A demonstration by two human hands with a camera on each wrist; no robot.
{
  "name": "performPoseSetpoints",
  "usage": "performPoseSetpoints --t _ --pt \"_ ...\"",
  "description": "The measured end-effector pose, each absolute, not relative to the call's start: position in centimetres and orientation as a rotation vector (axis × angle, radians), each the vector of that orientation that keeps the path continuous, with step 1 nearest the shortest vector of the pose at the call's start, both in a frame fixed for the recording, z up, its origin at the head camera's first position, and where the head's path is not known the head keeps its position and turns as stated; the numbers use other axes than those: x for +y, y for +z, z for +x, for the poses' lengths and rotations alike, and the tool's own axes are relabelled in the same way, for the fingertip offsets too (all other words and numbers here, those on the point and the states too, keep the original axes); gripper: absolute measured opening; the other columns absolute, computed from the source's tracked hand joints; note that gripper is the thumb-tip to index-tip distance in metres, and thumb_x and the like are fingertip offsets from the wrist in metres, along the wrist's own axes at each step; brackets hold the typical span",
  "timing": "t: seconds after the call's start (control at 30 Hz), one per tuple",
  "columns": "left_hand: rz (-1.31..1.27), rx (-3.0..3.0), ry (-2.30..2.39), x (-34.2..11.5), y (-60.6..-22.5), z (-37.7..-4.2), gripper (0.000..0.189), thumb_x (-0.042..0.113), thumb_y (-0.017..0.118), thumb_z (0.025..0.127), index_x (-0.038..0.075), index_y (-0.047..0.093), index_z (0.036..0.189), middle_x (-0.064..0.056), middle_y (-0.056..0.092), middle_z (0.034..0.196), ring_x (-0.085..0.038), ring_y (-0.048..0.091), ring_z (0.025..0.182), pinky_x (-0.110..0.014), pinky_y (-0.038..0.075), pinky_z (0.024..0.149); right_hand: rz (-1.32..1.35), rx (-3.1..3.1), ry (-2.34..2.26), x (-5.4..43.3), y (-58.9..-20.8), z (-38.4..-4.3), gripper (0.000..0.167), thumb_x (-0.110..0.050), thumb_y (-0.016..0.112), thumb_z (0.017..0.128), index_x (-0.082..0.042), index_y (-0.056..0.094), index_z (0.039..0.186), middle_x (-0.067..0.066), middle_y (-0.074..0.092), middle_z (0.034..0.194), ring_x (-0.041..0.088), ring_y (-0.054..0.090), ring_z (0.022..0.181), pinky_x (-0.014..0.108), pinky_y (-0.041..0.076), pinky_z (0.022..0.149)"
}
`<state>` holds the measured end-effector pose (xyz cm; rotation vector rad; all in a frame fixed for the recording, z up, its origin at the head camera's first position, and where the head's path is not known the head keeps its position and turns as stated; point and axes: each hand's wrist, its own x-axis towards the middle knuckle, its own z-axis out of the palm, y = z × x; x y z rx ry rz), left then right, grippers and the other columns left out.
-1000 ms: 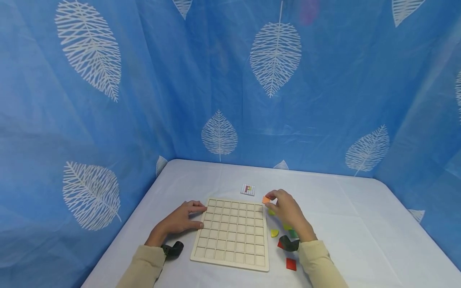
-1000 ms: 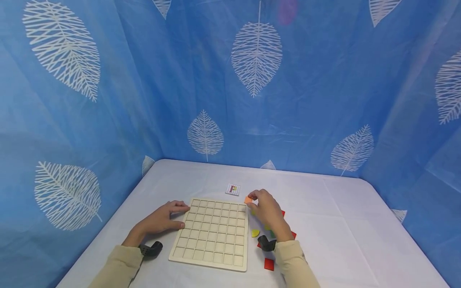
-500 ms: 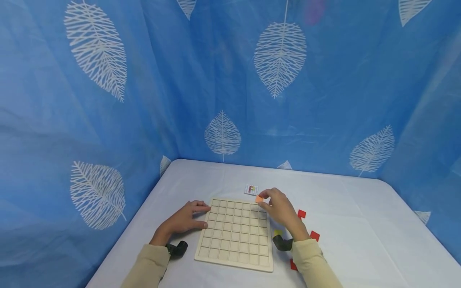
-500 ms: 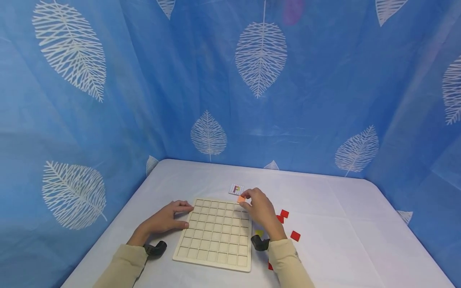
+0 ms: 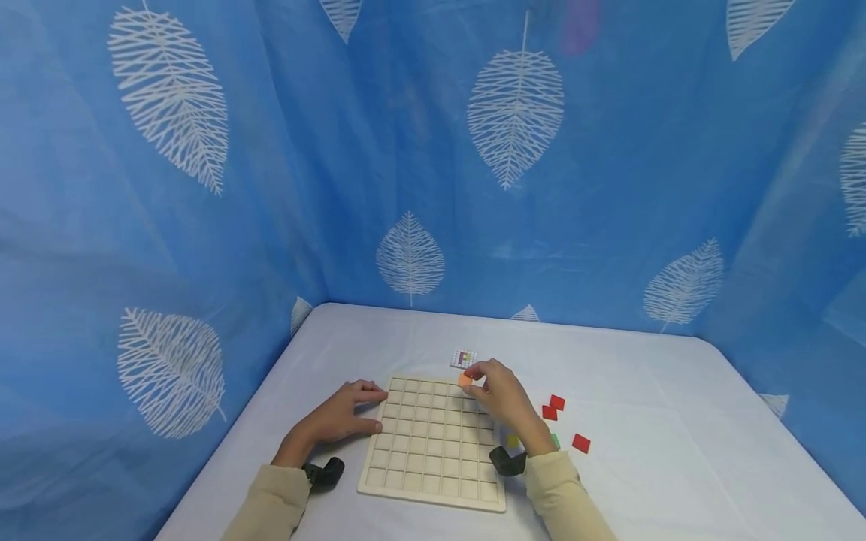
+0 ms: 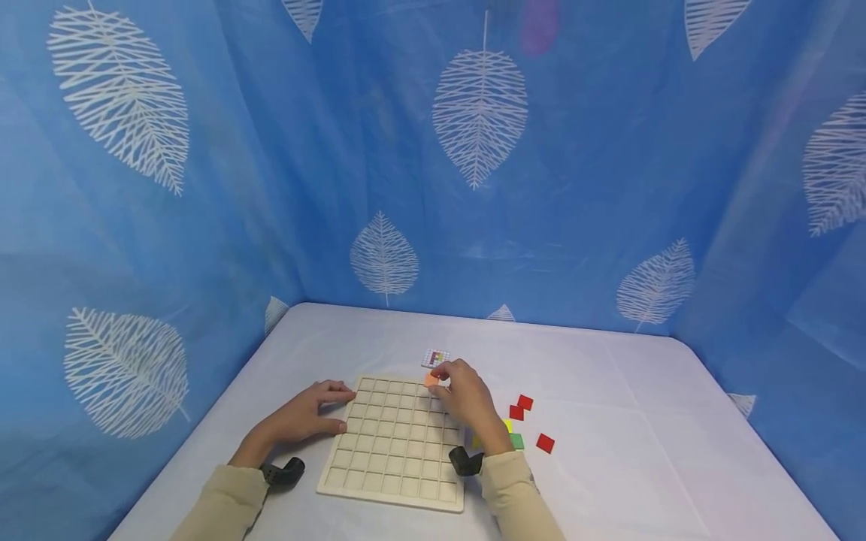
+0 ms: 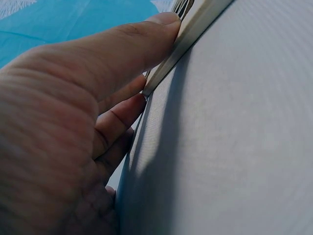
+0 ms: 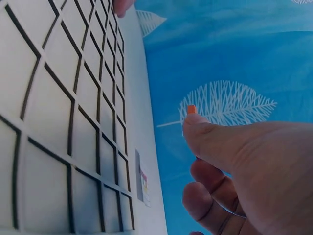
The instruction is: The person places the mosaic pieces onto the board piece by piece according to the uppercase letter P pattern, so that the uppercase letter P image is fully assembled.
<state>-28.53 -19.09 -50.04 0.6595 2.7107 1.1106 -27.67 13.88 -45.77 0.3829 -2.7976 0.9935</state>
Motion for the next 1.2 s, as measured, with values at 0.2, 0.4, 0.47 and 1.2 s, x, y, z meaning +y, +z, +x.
performPoseSetpoints --t 0.2,0.4,0.47,1.2 --pt "0.631 2.701 1.142 -19.2 -50.2 -28.4 0.067 0.034 0.084 0.080 0.011 0.062 0.138 -0.009 0.054 0.142 -0.038 0.037 0.142 -0.063 0.031 0.114 0.441 -2.793 0.965 12.9 -46.4 -27.7 0.020 -0.018 0.077 0.089 -0.013 0.072 0.108 0.002 0.066 0.104 0.010 0.050 0.075 0.027 0.046 0.068" --pt "0.628 2.712 1.139 -19.2 -50.2 -28.3 0.067 0.035 0.084 0.079 0.011 0.062 0.138 -0.010 0.053 0.142 -0.039 0.037 0.142 -0.064 0.031 0.114 0.537 -2.779 0.946 11.9 -46.3 -27.7 0.022 -0.018 0.076 0.090 -0.011 0.072 0.111 0.004 0.067 0.105 0.010 0.050 0.075 0.027 0.046 0.067" --pt "0.628 2.716 1.136 -19.2 -50.3 -28.3 0.067 0.035 0.084 0.079 0.011 0.062 0.138 -0.010 0.053 0.142 -0.040 0.037 0.143 -0.064 0.030 0.114 0.583 -2.771 0.947 11.6 -46.3 -27.7 0.023 -0.018 0.075 0.091 -0.011 0.071 0.112 0.005 0.067 0.105 0.010 0.050 0.075 0.027 0.046 0.067" --pt "0.675 2.689 1.175 -18.7 -50.6 -28.0 0.067 0.033 0.084 0.080 0.008 0.061 0.138 -0.010 0.053 0.142 -0.039 0.037 0.141 -0.064 0.029 0.114 0.551 -2.844 0.916 10.9 -48.5 -27.9 0.022 -0.022 0.074 0.091 -0.012 0.073 0.110 0.003 0.066 0.100 0.013 0.060 0.083 0.034 0.051 0.074"
